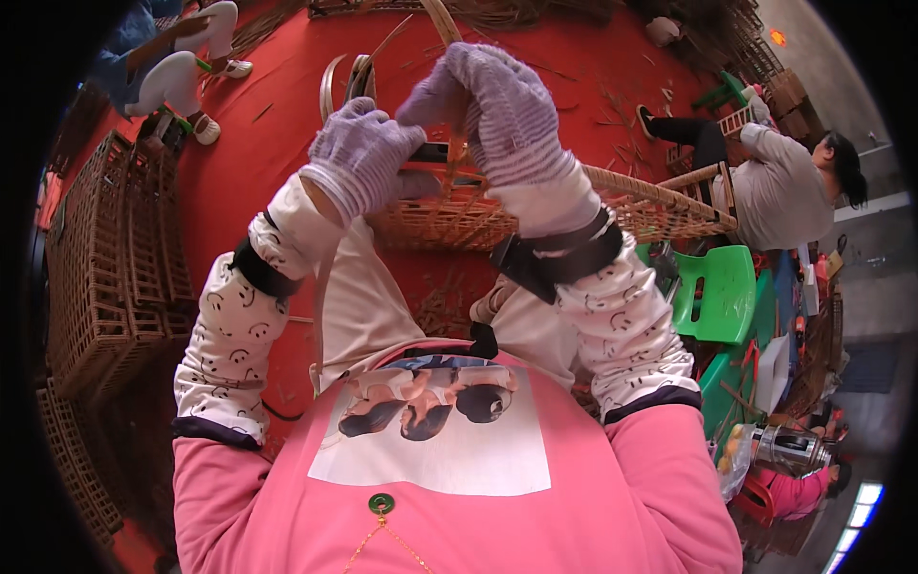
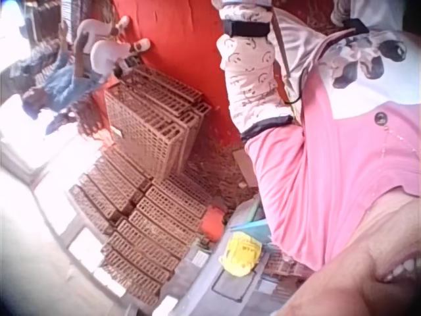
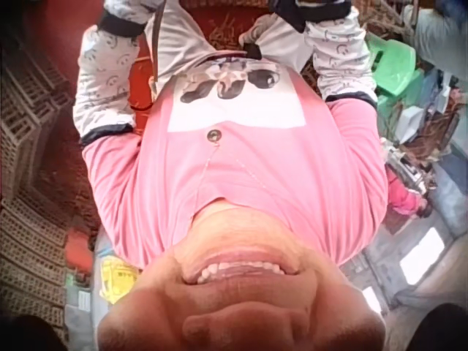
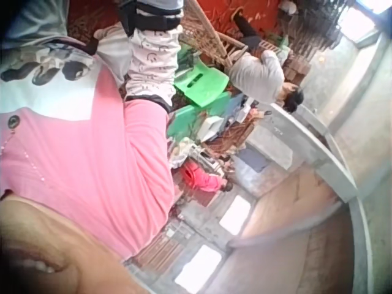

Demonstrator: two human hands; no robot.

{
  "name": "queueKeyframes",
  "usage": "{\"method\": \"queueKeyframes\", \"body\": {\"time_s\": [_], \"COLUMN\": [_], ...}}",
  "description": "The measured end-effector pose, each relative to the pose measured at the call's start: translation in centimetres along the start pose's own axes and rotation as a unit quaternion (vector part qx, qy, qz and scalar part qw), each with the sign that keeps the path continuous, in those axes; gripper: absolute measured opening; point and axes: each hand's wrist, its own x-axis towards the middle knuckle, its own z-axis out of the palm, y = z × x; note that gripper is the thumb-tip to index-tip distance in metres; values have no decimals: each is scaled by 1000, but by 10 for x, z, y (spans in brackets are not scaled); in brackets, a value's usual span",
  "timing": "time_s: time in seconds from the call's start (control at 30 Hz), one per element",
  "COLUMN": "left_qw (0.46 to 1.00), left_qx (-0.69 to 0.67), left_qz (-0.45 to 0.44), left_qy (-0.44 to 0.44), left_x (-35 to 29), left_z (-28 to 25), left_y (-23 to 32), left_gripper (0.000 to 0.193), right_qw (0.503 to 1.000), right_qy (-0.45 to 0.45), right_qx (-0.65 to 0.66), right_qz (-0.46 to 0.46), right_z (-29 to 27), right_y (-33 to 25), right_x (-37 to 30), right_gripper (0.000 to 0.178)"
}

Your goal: The person is weaving bamboo strips to create a large wicker or bamboo structure, likely a basket or part of furniture, using a pneumatic stapler to secure joints.

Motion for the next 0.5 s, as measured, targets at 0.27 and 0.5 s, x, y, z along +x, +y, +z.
{"method": "queueKeyframes", "body": {"time_s": [0.27,0.5], "left_qw": [970,960], "left_qx": [-36,-46], "left_qz": [-20,-9], "left_qy": [238,275], "left_x": [-17,-25], "left_z": [33,38], "left_y": [12,23], "left_gripper": [58,55], "right_qw": [963,974], "right_qy": [71,149], "right_qx": [167,77], "right_qz": [200,153], "right_z": [34,53], "right_y": [-38,-69], "right_x": [-30,-53], "right_gripper": [27,30]}}
